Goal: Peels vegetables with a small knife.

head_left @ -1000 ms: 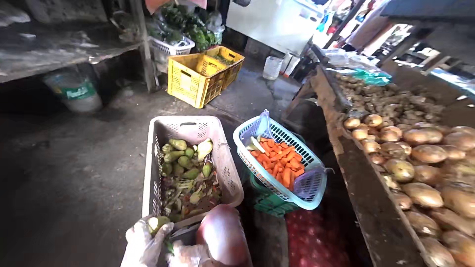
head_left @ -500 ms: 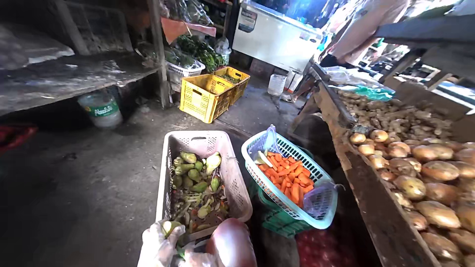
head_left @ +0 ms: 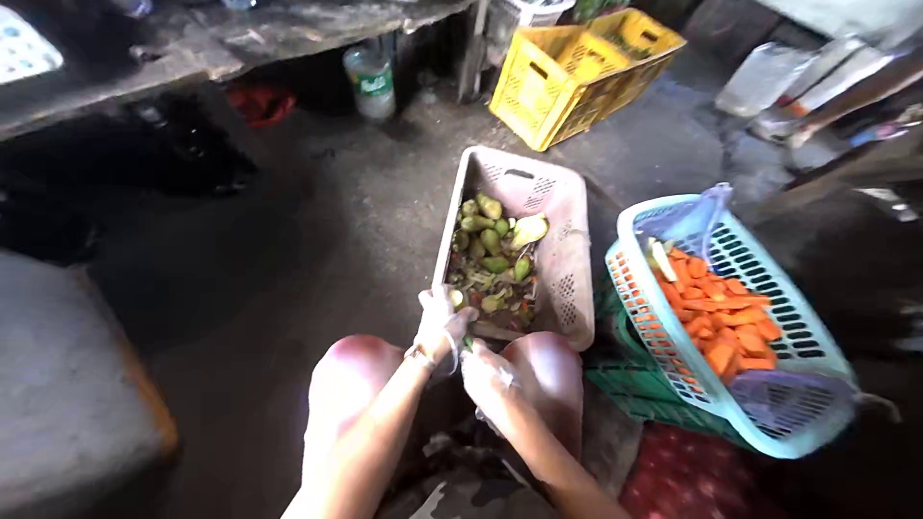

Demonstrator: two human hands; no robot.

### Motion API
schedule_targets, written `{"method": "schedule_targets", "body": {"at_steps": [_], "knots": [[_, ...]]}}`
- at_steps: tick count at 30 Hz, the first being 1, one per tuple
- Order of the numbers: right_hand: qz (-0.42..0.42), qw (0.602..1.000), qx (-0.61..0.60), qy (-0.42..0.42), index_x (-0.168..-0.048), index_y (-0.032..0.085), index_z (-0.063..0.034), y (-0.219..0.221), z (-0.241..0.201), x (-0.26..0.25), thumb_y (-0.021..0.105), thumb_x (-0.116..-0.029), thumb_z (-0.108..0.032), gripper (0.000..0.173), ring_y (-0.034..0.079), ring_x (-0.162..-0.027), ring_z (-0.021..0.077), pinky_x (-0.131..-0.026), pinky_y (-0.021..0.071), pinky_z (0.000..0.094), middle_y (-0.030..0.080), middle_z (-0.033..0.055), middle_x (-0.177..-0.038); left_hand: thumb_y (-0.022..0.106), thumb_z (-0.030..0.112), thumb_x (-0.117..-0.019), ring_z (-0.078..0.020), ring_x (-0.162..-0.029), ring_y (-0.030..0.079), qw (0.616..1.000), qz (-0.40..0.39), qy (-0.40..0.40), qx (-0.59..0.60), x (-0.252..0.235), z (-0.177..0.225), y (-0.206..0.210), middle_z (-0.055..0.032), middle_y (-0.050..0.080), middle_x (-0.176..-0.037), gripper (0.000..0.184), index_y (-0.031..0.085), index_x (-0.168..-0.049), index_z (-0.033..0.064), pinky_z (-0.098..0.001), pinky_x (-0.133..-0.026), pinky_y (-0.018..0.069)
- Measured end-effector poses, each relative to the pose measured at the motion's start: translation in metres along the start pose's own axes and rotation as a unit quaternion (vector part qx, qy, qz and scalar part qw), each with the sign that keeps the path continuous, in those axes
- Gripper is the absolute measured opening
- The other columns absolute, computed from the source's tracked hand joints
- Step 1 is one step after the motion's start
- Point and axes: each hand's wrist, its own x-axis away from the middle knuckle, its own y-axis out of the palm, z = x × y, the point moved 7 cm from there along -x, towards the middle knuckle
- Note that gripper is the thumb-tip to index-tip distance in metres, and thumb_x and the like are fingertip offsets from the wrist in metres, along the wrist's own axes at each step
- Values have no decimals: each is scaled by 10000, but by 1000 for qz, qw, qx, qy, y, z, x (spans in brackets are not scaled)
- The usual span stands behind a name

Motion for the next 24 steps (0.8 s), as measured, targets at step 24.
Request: {"method": "schedule_targets", "body": {"at_steps": [24], "knots": [[-3, 995, 87, 42, -1539, 407, -91, 6, 4, 6, 312, -1129, -250, 450, 631, -1247, 347, -1025, 504, 519, 581, 184, -1431, 743, 309, -924, -369, -1191, 581, 999, -37, -35, -18, 0, -3, 11, -247, 402, -1473, 634, 455, -1447, 98, -502, -957, 519]]}}
